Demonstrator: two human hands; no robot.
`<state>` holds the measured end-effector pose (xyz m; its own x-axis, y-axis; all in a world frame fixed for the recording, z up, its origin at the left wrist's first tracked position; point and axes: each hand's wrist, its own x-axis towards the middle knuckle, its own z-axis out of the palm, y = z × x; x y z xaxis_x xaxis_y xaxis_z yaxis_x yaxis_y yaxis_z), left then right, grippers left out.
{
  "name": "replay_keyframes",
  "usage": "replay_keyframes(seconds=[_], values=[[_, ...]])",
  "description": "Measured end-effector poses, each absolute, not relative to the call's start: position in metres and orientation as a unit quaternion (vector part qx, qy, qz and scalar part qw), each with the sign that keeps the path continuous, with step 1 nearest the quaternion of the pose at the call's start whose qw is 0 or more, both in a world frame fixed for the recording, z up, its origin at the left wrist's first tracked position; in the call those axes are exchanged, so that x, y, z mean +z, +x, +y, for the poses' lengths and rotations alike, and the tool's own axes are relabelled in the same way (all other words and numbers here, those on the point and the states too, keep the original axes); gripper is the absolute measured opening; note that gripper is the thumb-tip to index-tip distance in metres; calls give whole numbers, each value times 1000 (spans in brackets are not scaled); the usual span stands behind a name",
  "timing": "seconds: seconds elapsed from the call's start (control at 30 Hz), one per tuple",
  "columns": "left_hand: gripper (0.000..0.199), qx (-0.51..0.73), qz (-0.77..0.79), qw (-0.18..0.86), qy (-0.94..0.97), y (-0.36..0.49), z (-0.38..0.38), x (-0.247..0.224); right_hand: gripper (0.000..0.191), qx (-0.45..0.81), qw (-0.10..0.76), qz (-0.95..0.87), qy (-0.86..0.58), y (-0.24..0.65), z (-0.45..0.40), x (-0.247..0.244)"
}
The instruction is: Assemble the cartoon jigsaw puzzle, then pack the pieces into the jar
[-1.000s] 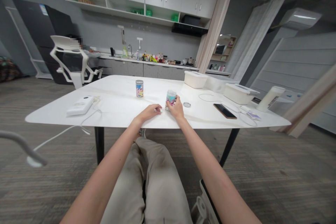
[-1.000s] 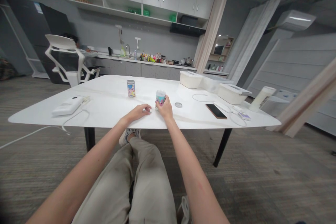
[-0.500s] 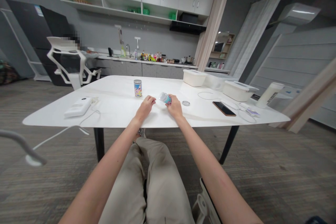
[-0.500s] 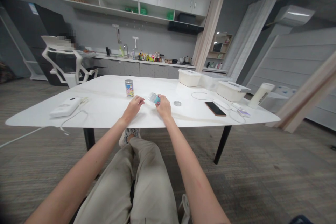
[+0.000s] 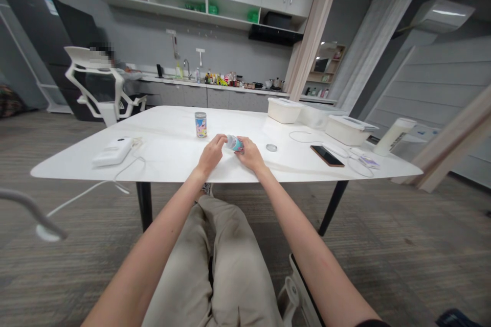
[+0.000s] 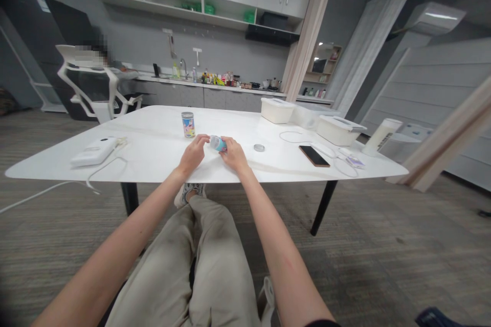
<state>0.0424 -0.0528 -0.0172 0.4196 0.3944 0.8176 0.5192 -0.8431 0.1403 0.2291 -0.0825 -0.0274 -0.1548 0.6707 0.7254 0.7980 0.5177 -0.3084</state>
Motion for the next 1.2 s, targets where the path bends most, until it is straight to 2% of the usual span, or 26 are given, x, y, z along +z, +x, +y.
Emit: replay_keyframes(seconds=[0.13, 0.33, 0.43, 0.63, 0.9, 0.97, 1.07, 1.2], values=[[47, -451, -287, 78, -842, 42, -58, -14, 57, -55, 527, -629, -568, 234, -79, -29], [38, -400, -286, 54, -869, 46, -55, -24, 60, -44, 564, -571, -595, 237, -76, -29], [36, -387, -274, 23, -880, 47, -51, -29, 61, -26, 558, -604, -568, 234, -75, -31], [46, -398, -282, -59, -871, 47, -53, -28, 61, 70, 528, -711, -459, 225, -76, -34], [56, -416, -289, -84, -858, 47, -58, -24, 42, 56, 495, -748, -439, 227, -79, -32], [55, -434, -296, -76, -847, 47, -60, -22, 38, 5, 499, -721, -480, 234, -77, -31], [52, -466, -326, -68, -820, 47, -61, -20, 35, -100, 521, -591, -608, 249, -72, -36], [51, -503, -348, -61, -789, 44, -57, -21, 44, -102, 510, -451, -725, 267, -65, -49]])
